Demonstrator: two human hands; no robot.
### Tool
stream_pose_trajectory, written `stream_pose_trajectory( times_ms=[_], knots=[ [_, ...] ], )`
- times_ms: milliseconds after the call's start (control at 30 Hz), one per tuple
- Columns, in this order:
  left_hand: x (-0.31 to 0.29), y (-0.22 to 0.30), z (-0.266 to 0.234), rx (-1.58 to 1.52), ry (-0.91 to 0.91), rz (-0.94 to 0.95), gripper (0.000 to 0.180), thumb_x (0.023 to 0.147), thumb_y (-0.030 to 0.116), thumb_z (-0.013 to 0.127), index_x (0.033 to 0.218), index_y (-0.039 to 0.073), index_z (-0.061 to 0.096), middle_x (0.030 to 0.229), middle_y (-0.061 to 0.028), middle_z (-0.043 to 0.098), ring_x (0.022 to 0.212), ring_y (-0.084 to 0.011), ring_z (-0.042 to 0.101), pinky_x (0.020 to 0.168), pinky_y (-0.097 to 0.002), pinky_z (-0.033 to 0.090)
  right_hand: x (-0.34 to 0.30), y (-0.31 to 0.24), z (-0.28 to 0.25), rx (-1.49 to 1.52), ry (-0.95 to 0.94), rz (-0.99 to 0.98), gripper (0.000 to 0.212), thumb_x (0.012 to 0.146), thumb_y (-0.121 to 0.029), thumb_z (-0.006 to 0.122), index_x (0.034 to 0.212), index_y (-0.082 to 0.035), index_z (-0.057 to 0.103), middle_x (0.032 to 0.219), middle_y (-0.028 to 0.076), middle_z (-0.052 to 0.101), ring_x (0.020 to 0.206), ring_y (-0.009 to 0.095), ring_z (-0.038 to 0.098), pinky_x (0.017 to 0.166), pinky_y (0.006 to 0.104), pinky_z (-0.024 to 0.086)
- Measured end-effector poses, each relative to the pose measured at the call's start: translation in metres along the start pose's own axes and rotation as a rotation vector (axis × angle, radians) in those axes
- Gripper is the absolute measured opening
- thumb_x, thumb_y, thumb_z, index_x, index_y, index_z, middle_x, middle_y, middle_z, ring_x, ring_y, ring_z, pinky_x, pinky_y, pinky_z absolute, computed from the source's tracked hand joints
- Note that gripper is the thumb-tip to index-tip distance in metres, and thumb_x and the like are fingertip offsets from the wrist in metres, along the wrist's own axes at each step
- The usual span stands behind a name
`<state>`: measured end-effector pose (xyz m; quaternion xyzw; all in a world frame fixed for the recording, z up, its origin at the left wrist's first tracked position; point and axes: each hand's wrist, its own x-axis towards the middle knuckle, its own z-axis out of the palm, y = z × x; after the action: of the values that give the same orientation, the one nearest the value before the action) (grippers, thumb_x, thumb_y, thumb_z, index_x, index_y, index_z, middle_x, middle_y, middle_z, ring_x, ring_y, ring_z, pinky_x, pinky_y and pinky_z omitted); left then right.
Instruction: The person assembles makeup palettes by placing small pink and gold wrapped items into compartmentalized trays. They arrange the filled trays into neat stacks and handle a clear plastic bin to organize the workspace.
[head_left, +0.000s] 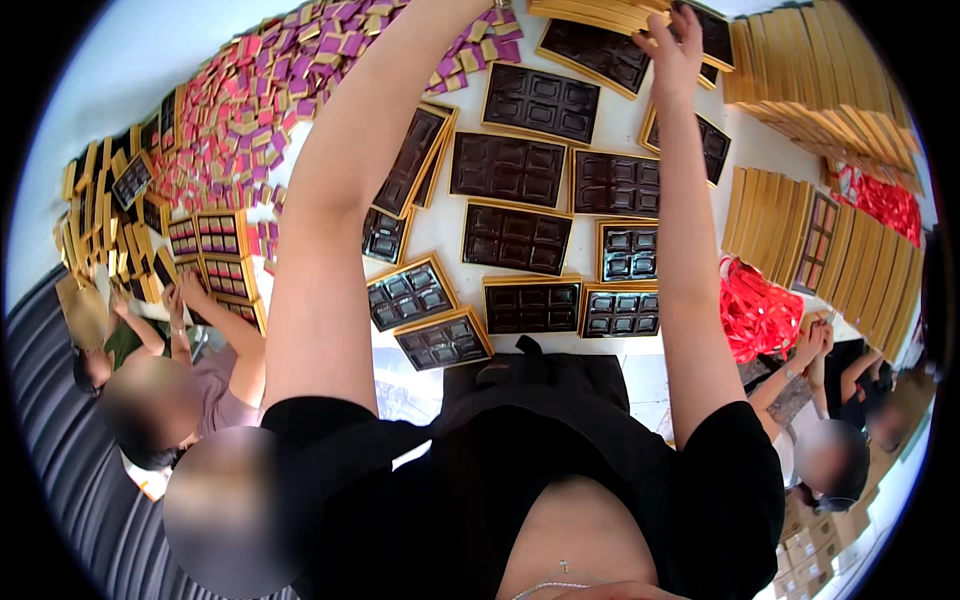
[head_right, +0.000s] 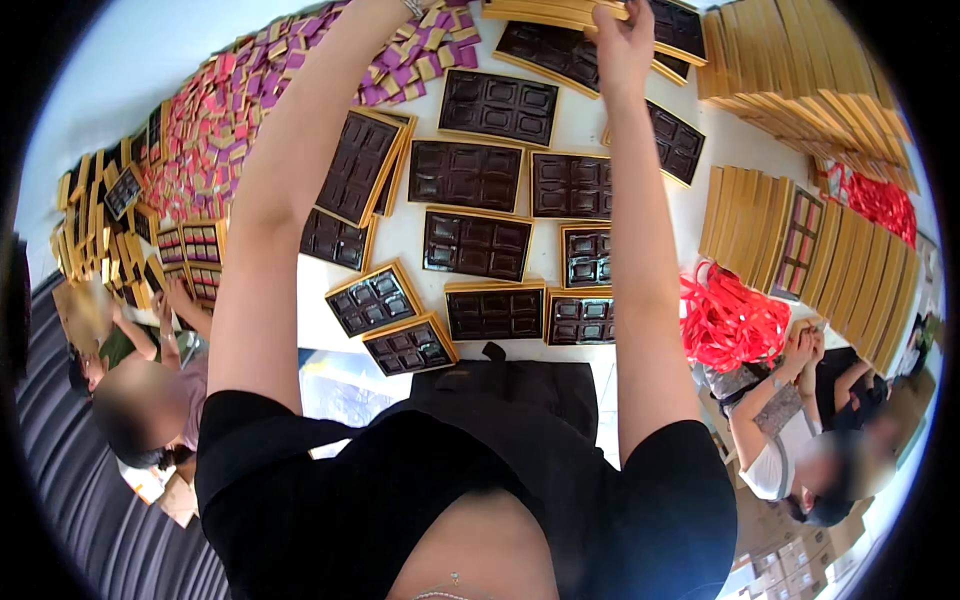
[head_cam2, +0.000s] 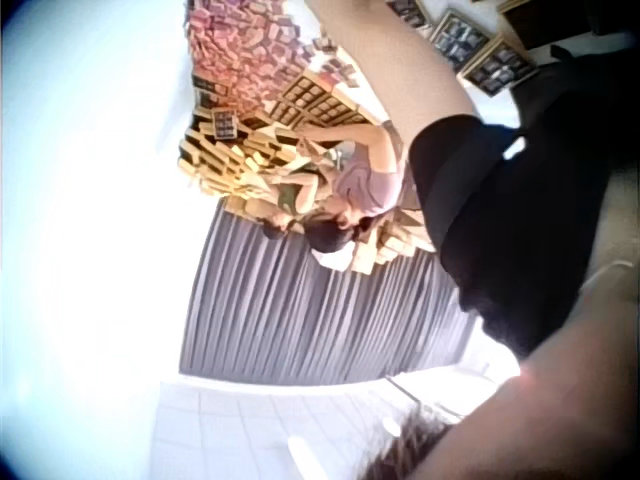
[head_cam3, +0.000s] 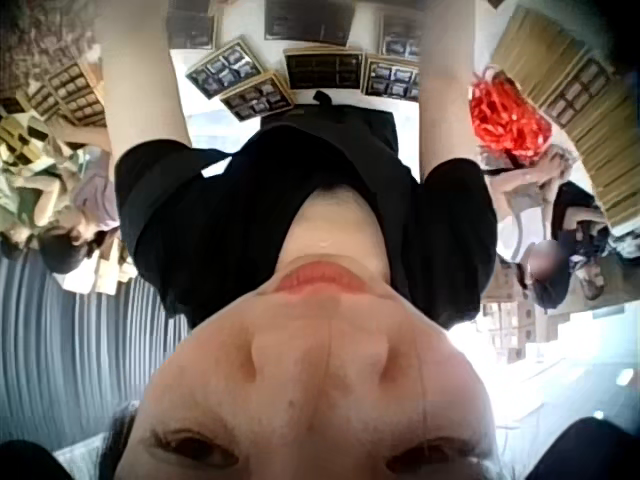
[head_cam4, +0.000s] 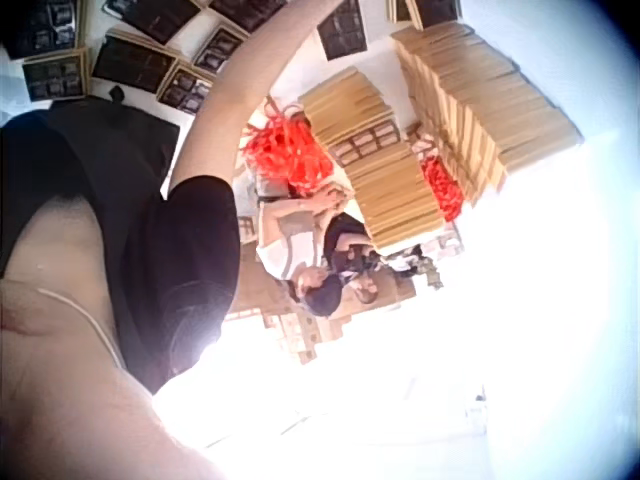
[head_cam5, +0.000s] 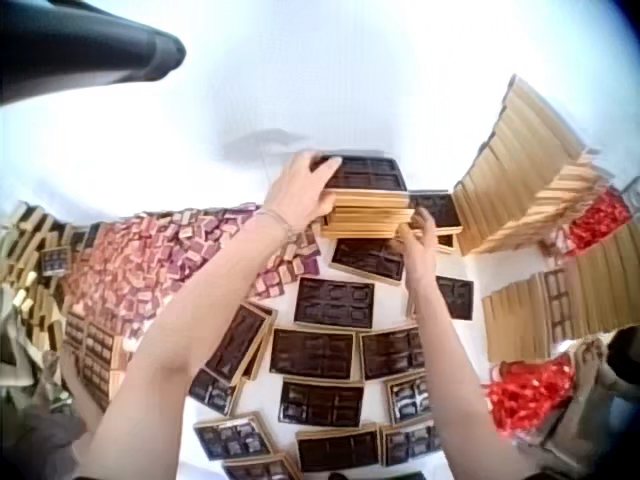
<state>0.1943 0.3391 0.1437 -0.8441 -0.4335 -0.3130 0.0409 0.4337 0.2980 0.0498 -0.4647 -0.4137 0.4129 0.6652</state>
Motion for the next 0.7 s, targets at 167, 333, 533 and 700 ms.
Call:
stream_pose_trajectory(
  times_ms=[167, 333, 533, 700],
  knots=[
    [-0.142, 0.03, -0.03, 0.292, -0.567, -0.756, 0.108, 0.062, 0.059, 0.08, 0.15, 0.024, 0.027, 0.142, -0.0261, 0.039, 0.128, -0.0394, 0.044, 0.102, -0.0452, 0.042, 0.045, 0.034, -0.04, -0.612, -0.121, -0.166, 0.054, 0.086, -0.014, 0.066, 0.136, -0.003, 0.048, 0.131, 0.012, 0.049, 0.106, 0.021, 0.056, 0.091, 0.0318, 0.048],
    [-0.24, 0.045, -0.04, 0.217, -0.79, -0.991, 0.12, 0.058, 0.055, 0.082, 0.153, 0.033, 0.011, 0.141, -0.0278, 0.033, 0.133, -0.0423, 0.034, 0.098, -0.0569, 0.038, -0.026, -0.003, -0.005, -0.619, -0.164, 0.079, 0.05, 0.078, -0.016, 0.07, 0.122, 0.004, 0.055, 0.118, 0.019, 0.06, 0.089, 0.019, 0.066, 0.072, 0.0313, 0.052],
    [-0.231, 0.037, -0.045, 0.132, -0.737, -0.978, 0.117, 0.058, 0.046, 0.083, 0.152, 0.027, 0.015, 0.138, -0.0255, 0.038, 0.129, -0.0404, 0.04, 0.097, -0.0537, 0.04, -0.135, 0.008, 0.04, -0.508, -0.647, 0.085, 0.057, 0.081, -0.02, 0.073, 0.129, 0.0, 0.049, 0.127, 0.018, 0.049, 0.106, 0.025, 0.061, 0.079, 0.0325, 0.054],
    [-0.206, 0.061, -0.068, 0.169, -0.326, -0.555, 0.117, 0.052, 0.042, 0.085, 0.148, 0.012, 0.025, 0.134, -0.0154, 0.045, 0.123, -0.035, 0.046, 0.101, -0.0504, 0.037, -0.138, -0.027, 0.092, -0.018, -0.628, 0.656, 0.071, 0.085, -0.025, 0.073, 0.142, -0.001, 0.037, 0.136, 0.013, 0.047, 0.119, 0.021, 0.052, 0.093, 0.0365, 0.047]
  ],
)
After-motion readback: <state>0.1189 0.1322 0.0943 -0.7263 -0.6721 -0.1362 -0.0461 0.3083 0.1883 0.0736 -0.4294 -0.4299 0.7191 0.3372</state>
